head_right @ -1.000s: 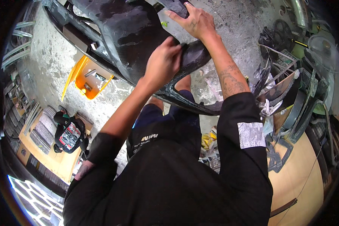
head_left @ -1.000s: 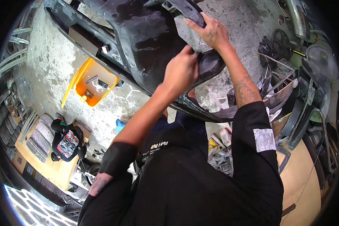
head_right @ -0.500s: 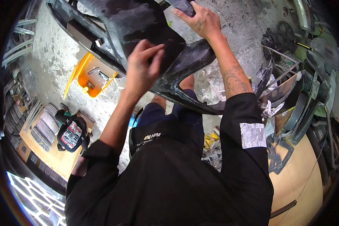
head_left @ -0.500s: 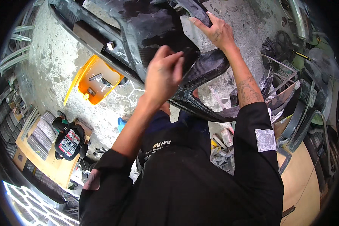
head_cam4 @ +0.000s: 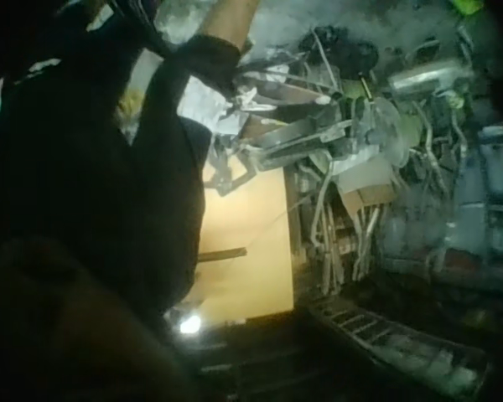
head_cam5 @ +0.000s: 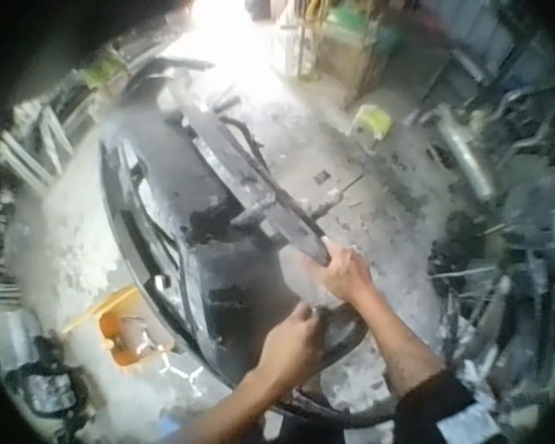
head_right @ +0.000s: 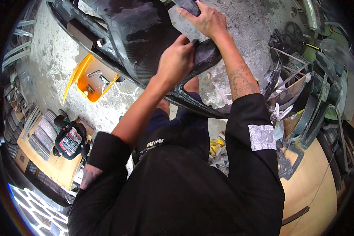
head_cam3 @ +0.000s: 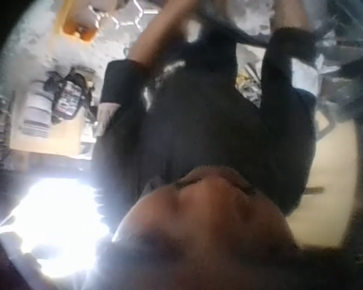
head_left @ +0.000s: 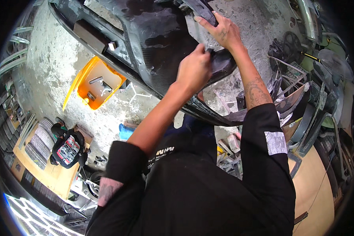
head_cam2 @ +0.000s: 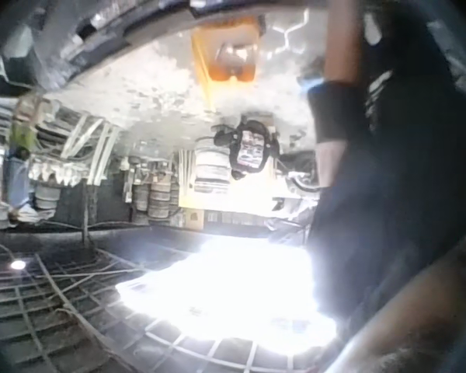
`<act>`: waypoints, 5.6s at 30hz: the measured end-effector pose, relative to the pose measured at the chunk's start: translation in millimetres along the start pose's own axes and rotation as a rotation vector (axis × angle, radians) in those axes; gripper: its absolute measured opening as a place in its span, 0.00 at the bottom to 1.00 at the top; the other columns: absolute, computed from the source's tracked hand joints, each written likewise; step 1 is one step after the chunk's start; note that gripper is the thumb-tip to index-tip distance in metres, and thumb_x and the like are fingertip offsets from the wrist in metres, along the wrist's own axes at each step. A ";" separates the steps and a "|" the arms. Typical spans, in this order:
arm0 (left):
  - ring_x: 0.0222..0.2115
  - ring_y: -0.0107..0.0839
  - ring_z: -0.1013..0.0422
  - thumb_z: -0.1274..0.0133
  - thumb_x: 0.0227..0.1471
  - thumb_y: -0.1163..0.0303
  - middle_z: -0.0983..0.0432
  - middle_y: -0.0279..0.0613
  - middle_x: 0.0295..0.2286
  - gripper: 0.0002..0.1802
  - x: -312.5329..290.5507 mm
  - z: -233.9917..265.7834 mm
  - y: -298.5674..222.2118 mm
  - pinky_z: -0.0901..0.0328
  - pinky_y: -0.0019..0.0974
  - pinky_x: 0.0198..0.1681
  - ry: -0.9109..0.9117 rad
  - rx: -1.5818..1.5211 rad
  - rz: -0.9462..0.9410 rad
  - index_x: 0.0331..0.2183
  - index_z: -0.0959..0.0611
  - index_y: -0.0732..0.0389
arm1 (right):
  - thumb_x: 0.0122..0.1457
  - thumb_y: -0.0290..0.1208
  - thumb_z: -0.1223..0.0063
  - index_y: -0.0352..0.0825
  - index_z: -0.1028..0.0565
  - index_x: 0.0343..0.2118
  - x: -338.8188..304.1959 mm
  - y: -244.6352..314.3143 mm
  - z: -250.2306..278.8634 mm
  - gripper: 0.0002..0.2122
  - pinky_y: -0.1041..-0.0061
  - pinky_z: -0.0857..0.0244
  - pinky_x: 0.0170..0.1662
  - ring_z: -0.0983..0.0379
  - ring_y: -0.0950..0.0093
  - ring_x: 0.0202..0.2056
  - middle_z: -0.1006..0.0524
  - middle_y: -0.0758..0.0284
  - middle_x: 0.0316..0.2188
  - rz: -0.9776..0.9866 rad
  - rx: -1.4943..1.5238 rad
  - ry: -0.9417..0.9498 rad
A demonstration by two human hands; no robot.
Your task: The person sands a large black carbon fiber automotive part using a small black sanding block. They repeatedly rub the surface, occasionally dip the block into a yellow bucket of water, and continue sanding different sections of the part.
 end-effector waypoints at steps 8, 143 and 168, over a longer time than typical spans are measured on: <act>0.31 0.56 0.26 0.44 0.56 0.78 0.29 0.54 0.32 0.06 -7.4 11.6 -2.7 0.32 0.53 0.34 0.077 0.001 0.068 0.36 0.16 0.68 | 0.67 0.40 0.49 0.72 0.28 0.61 7.9 2.0 10.8 0.21 0.55 0.25 0.50 0.20 0.49 0.48 0.23 0.49 0.54 -0.009 -0.042 -0.001; 0.25 0.27 0.23 0.45 0.59 0.64 0.16 0.45 0.34 0.22 -573.0 210.3 284.3 0.27 0.33 0.30 -0.116 -0.558 0.743 0.52 0.16 0.63 | 0.58 0.28 0.31 0.37 0.23 0.42 -270.8 532.8 159.1 0.11 0.77 0.27 0.36 0.21 0.79 0.33 0.18 0.70 0.36 -0.880 1.791 -0.146; 0.42 0.57 0.19 0.44 0.53 0.71 0.16 0.62 0.39 0.19 -692.4 203.5 252.8 0.27 0.50 0.48 -0.648 -0.141 1.114 0.47 0.14 0.65 | 0.59 0.29 0.33 0.38 0.25 0.47 -11.2 493.4 108.9 0.15 0.81 0.33 0.34 0.22 0.83 0.32 0.17 0.73 0.36 -0.338 1.493 0.644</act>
Point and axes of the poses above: each hand's wrist, its own x-axis towards the middle knuckle, its own z-axis out of the back of the hand, y = z × x, the point moved 8 cm from there along x, towards the middle knuckle
